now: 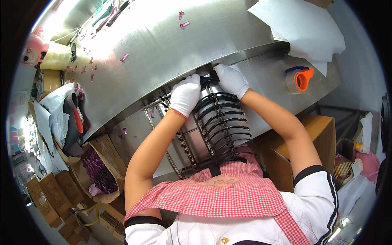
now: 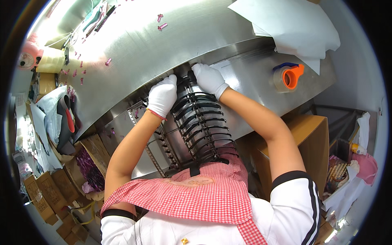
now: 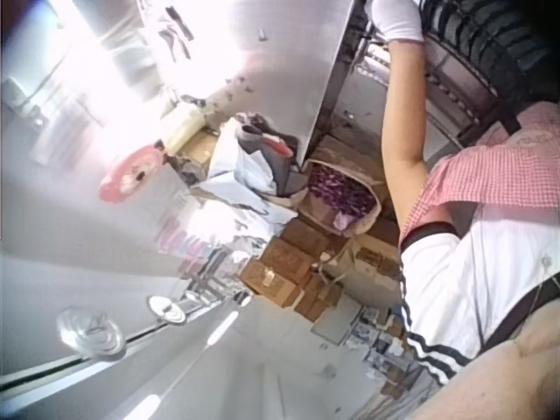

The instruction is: The person repeatedly picks up black plastic hangers from a cardboard box and places them onto a metal rack. They then carry the loaded rack to a larger rack unit and return to continue the process.

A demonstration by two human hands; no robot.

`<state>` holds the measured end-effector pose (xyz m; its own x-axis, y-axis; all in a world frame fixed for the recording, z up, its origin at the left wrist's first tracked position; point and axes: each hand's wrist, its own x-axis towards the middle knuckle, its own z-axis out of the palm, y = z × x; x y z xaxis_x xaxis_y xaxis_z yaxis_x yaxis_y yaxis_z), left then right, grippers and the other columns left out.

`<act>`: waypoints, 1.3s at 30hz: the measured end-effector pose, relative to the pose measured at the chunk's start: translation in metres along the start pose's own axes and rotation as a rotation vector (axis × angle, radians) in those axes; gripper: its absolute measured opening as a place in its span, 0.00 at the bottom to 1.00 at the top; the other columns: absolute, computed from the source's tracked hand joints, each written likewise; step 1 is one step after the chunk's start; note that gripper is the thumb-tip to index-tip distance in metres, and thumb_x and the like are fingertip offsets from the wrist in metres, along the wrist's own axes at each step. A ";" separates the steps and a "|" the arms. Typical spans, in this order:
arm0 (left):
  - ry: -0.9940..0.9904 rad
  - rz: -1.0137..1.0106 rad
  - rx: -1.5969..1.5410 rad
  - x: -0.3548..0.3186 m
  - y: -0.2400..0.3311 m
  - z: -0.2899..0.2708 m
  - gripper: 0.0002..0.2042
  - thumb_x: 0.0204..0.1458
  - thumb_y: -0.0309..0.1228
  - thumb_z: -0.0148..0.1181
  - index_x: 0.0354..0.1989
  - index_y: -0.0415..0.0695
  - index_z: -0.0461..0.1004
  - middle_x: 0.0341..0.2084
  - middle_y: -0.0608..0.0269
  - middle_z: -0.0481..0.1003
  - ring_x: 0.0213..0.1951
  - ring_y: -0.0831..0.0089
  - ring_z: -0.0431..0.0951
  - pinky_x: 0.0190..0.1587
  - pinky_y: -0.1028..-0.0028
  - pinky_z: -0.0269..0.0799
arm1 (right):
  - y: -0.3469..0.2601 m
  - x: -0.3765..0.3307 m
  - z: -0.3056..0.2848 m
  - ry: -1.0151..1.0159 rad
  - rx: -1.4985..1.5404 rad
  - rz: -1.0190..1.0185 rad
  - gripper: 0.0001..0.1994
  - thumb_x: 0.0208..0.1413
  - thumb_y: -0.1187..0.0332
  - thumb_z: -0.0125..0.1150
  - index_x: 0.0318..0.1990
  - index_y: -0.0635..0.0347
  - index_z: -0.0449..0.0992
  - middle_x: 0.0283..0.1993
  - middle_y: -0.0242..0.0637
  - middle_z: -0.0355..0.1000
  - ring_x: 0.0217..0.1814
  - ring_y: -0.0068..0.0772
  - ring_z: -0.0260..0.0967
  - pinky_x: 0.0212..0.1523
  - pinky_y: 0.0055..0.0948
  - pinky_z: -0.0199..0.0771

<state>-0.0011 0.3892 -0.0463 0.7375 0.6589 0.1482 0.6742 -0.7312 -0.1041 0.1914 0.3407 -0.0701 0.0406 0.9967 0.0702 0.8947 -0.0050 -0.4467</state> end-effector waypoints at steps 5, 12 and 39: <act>-0.005 -0.028 -0.158 -0.002 -0.005 -0.007 0.13 0.49 0.29 0.59 0.43 0.43 0.70 0.25 0.60 0.76 0.25 0.62 0.80 0.30 0.66 0.78 | -0.004 0.005 -0.015 -0.116 0.044 0.100 0.18 0.49 0.66 0.67 0.46 0.58 0.72 0.45 0.43 0.78 0.49 0.51 0.75 0.52 0.44 0.74; -0.823 -0.309 -0.901 0.030 -0.026 -0.052 0.26 0.54 0.50 0.55 0.40 0.33 0.77 0.29 0.44 0.80 0.34 0.56 0.82 0.43 0.61 0.76 | 0.017 0.031 -0.061 -1.022 0.275 0.151 0.38 0.48 0.30 0.61 0.35 0.66 0.81 0.28 0.40 0.75 0.31 0.33 0.70 0.34 0.31 0.71; 0.213 -0.064 -0.242 -0.010 0.002 -0.008 0.17 0.43 0.28 0.62 0.43 0.43 0.70 0.31 0.56 0.74 0.31 0.58 0.80 0.35 0.62 0.78 | -0.001 -0.001 -0.005 0.327 -0.019 -0.263 0.13 0.46 0.62 0.67 0.37 0.55 0.73 0.32 0.39 0.76 0.34 0.43 0.76 0.32 0.38 0.78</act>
<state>-0.0071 0.3794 -0.0403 0.6518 0.6717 0.3521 0.6711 -0.7271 0.1447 0.1924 0.3392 -0.0653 -0.0540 0.8858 0.4609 0.9013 0.2419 -0.3594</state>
